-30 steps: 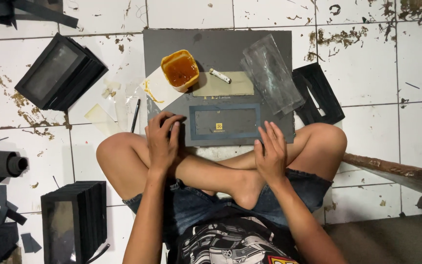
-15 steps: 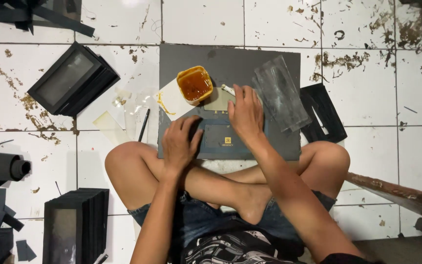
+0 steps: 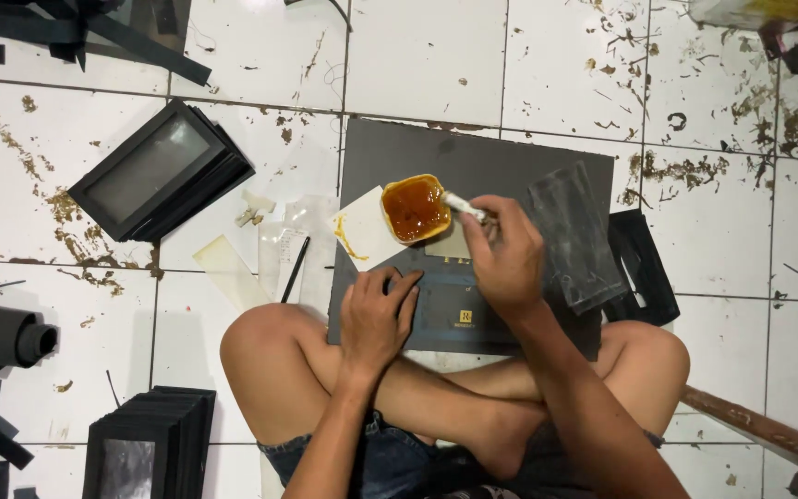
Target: The person sits cross-legged on the floor with a work board on their lap and assembles black picture frames. They peel a clear plastic sheet, place the glass pane into a black frame, press it down, apply glue from a white stick to the frame edges, and press the assembled frame together, adding it to a stack of finished frames on the floor.
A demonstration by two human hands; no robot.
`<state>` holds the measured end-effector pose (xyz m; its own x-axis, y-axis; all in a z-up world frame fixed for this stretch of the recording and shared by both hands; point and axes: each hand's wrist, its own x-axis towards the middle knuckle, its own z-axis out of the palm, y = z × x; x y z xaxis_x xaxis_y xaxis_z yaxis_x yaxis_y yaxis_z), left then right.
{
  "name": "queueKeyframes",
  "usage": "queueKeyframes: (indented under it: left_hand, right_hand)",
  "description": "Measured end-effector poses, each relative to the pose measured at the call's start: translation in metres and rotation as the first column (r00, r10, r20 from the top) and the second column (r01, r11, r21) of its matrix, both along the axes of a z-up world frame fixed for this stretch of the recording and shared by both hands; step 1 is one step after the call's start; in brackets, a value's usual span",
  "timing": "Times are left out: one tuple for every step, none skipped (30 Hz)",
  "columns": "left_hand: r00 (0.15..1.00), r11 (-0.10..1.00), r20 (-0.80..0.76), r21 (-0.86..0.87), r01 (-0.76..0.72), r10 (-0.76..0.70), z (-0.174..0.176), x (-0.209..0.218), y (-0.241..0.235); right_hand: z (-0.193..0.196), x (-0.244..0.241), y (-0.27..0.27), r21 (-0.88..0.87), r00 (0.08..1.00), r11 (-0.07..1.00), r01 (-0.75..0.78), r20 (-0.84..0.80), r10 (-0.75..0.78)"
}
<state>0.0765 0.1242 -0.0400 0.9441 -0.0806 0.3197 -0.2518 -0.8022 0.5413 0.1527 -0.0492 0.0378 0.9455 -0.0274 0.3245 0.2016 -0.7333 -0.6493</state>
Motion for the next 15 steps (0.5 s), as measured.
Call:
queueKeyframes:
  left_hand:
    - [1.000,1.000,-0.004,-0.004,-0.002,0.002,0.000,0.000,0.000]
    - [1.000,1.000,-0.009,-0.005,-0.004,0.004,0.001,0.000,0.000]
    - [1.000,1.000,-0.014,-0.005,-0.006,0.006,0.002,0.000,0.001]
    - [1.000,1.000,-0.018,-0.006,-0.012,0.012,0.000,0.000,0.001]
    - [1.000,1.000,-0.021,0.000,-0.008,0.007,-0.003,-0.001,0.000]
    - [1.000,1.000,-0.023,0.008,-0.004,0.004,-0.005,-0.001,0.001]
    - [1.000,1.000,-0.025,0.010,-0.010,0.011,-0.002,0.000,0.003]
    - [1.000,1.000,-0.020,0.000,-0.007,0.007,0.002,0.001,0.003]
    - [1.000,1.000,-0.015,-0.009,-0.003,0.003,0.005,0.001,0.003]
    - [1.000,1.000,-0.015,-0.011,-0.004,0.004,0.004,0.000,0.003]
    - [1.000,1.000,-0.015,-0.005,-0.006,0.006,0.002,0.000,0.003]
    - [1.000,1.000,-0.015,0.000,-0.007,0.007,0.001,-0.001,0.003]
    - [1.000,1.000,-0.014,-0.002,-0.008,0.008,0.001,-0.001,0.003]
    - [1.000,1.000,-0.011,-0.004,-0.009,0.008,0.001,-0.001,0.003]
    - [1.000,1.000,-0.008,-0.007,-0.009,0.009,0.000,-0.001,0.003]
  right_hand:
    - [0.000,0.007,0.003,-0.004,1.000,1.000,-0.002,-0.004,0.002]
    - [0.000,0.016,0.006,-0.078,0.995,0.992,-0.095,0.018,0.097]
    - [0.000,0.023,0.010,-0.153,0.981,0.971,-0.185,0.034,0.192]
    - [-0.005,0.030,0.010,-0.153,0.980,0.970,-0.191,0.030,0.198]
    - [-0.011,0.037,0.011,-0.309,0.964,0.925,-0.224,0.068,0.256]
    - [-0.016,0.044,0.012,-0.455,0.943,0.857,-0.242,0.099,0.319]
    - [-0.019,0.049,0.015,-0.453,0.941,0.856,-0.249,0.098,0.325]
    - [-0.022,0.051,0.015,-0.532,0.931,0.809,-0.248,0.101,0.351]
    - [-0.025,0.054,0.016,-0.607,0.920,0.756,-0.244,0.102,0.379]
    - [-0.024,0.054,0.016,-0.609,0.919,0.755,-0.245,0.101,0.380]
    - [-0.022,0.053,0.015,-0.577,0.925,0.773,-0.263,0.075,0.371]
    - [-0.020,0.052,0.015,-0.544,0.931,0.791,-0.279,0.049,0.363]
    - [-0.012,0.049,0.013,-0.546,0.930,0.790,-0.280,0.049,0.364]
    - [-0.004,0.046,0.011,-0.430,0.948,0.864,-0.263,0.052,0.314]
    - [0.005,0.042,0.009,-0.306,0.963,0.922,-0.237,0.048,0.264]
